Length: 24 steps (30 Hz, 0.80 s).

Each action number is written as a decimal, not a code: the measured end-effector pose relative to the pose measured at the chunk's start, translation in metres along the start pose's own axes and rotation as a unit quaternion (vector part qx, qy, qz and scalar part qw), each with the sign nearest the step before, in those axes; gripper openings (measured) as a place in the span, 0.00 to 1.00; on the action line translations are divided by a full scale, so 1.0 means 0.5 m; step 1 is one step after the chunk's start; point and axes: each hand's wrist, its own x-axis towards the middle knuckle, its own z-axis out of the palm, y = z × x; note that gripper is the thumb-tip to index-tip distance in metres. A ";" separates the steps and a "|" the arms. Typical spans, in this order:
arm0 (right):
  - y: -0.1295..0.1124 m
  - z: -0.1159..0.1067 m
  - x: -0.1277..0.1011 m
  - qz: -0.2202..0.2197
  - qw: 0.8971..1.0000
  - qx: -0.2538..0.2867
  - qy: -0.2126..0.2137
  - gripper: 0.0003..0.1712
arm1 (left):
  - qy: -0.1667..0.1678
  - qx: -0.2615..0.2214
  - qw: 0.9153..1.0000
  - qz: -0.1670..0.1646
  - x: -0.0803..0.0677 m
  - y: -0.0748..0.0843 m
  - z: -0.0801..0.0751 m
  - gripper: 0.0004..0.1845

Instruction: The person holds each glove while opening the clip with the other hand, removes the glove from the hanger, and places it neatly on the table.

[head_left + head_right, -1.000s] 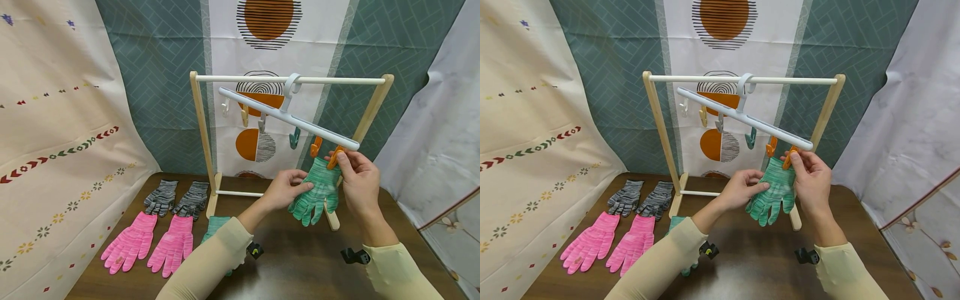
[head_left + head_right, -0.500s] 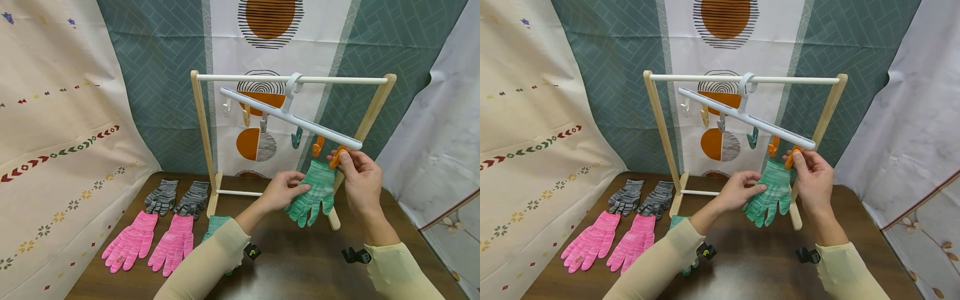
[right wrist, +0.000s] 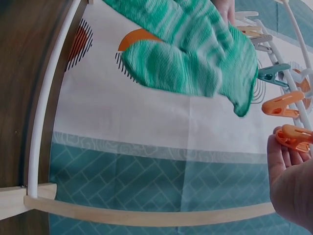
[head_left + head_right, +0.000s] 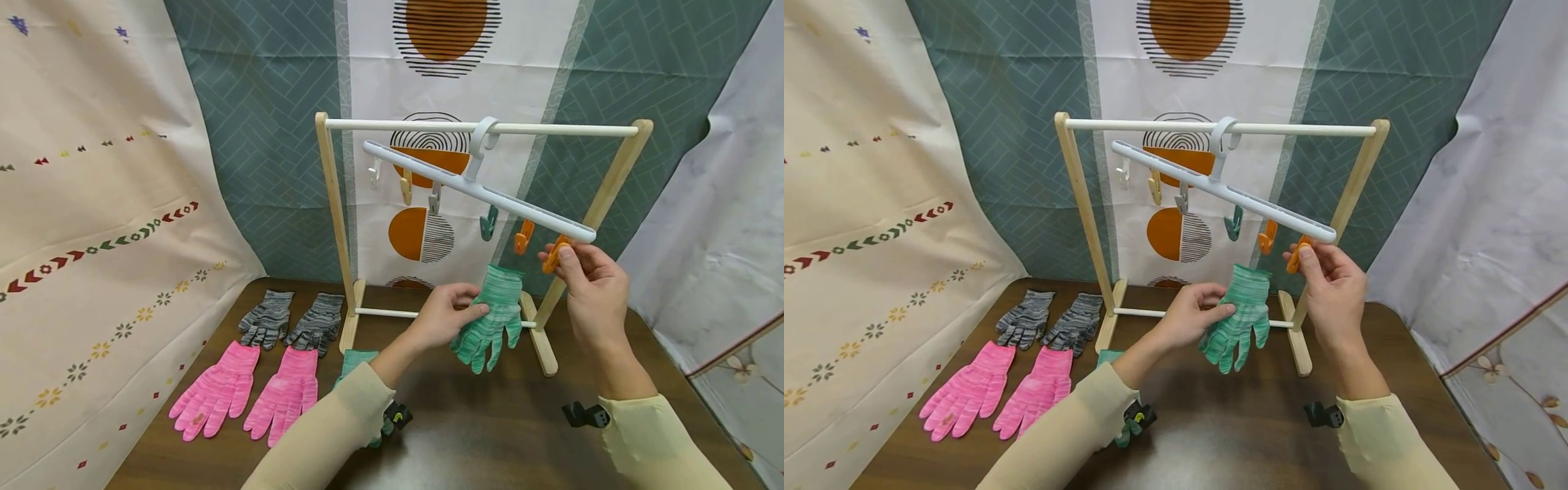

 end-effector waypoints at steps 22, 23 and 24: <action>0.006 -0.011 0.005 -0.024 0.999 -0.019 -0.024 0.18 | 0.056 -0.044 0.995 -0.066 -0.095 -0.013 -0.044 0.17; 0.006 -0.012 0.005 -0.025 0.999 -0.021 -0.025 0.17 | 0.059 -0.046 0.995 -0.070 -0.099 -0.015 -0.045 0.17; 0.006 -0.012 0.004 -0.025 0.999 -0.024 -0.026 0.17 | 0.061 -0.051 0.994 -0.074 -0.103 -0.016 -0.046 0.16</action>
